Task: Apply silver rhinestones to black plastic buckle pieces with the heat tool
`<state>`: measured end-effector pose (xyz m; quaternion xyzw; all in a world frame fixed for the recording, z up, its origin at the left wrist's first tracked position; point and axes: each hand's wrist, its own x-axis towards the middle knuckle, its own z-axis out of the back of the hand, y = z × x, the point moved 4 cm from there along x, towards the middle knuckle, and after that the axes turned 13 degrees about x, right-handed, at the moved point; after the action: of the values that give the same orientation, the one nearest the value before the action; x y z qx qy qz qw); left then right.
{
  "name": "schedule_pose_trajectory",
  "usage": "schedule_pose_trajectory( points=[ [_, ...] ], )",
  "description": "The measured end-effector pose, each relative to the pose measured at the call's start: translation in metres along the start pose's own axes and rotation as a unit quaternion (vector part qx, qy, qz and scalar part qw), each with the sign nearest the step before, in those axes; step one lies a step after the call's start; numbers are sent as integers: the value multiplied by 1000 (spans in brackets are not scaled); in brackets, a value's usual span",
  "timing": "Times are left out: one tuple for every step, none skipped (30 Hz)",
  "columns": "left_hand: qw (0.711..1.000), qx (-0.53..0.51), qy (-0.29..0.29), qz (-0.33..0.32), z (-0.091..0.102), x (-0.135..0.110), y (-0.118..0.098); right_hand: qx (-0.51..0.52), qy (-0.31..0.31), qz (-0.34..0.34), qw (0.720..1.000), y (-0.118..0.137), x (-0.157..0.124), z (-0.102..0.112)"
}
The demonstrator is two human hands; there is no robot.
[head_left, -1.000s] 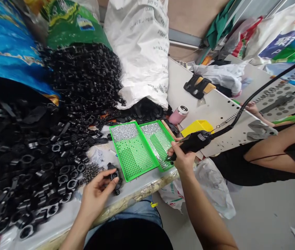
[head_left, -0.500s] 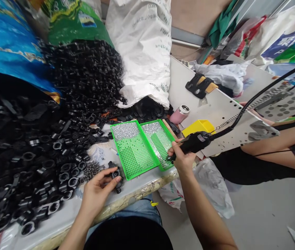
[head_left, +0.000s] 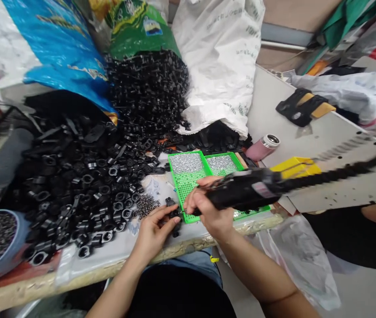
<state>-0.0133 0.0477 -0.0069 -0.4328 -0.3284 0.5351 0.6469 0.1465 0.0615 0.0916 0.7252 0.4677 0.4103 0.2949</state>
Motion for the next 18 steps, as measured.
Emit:
schedule_pose_trajectory(
  points=[
    [1000, 1, -3, -7, 0, 0, -1, -1, 12, -25, 1000, -10, -2, -7],
    [1000, 0, -6, -12, 0, 0, -1, -4, 18, -46, 999, -18, -4, -11],
    [1000, -3, -8, -15, 0, 0, -2, -8, 19, -63, 998, -26, -6, -13],
    [1000, -8, -9, -16, 0, 0, -2, -12, 16, -75, 997, -32, -7, -12],
    [1000, -13, -11, -16, -1, 0, -1, -16, 13, -83, 996, -37, -7, -11],
    [1000, -19, -13, -13, -1, 1, -1, -18, 10, -86, 996, -40, -7, -9],
    [1000, -26, -14, -8, -1, 1, 0, -21, 9, -88, 996, -43, -7, -7],
    [999, -32, -15, -1, -1, 1, 1, -23, 8, -90, 996, -45, -8, -5],
    [999, -37, -14, 5, -2, 1, 2, -26, 8, -92, 995, -47, -8, -3],
    [999, -42, -14, 11, -2, 1, 2, -31, 7, -95, 995, -49, -9, -1],
    [999, -45, -13, 16, -3, 1, 2, -36, 4, -97, 995, -50, -10, 0],
    [999, -49, -12, 19, -3, 0, 2, -42, 1, -99, 994, -52, -11, 1],
    [998, -52, -11, 21, -3, 0, 2, -47, -2, -99, 994, -54, -13, 2],
    [998, -55, -10, 22, -3, 0, 2, -50, -4, -99, 994, -55, -15, 1],
    [998, -58, -10, 23, -3, -1, 2, -53, -5, -98, 994, -56, -17, 0],
    [998, -60, -10, 24, -3, -1, 3, -55, -5, -95, 994, -56, -19, -2],
    [998, -61, -9, 26, -3, -2, 3, -57, -5, -92, 994, -55, -21, -4],
    [998, -59, -9, 29, -4, -2, 4, -55, -4, -88, 995, -53, -21, -6]
  ],
)
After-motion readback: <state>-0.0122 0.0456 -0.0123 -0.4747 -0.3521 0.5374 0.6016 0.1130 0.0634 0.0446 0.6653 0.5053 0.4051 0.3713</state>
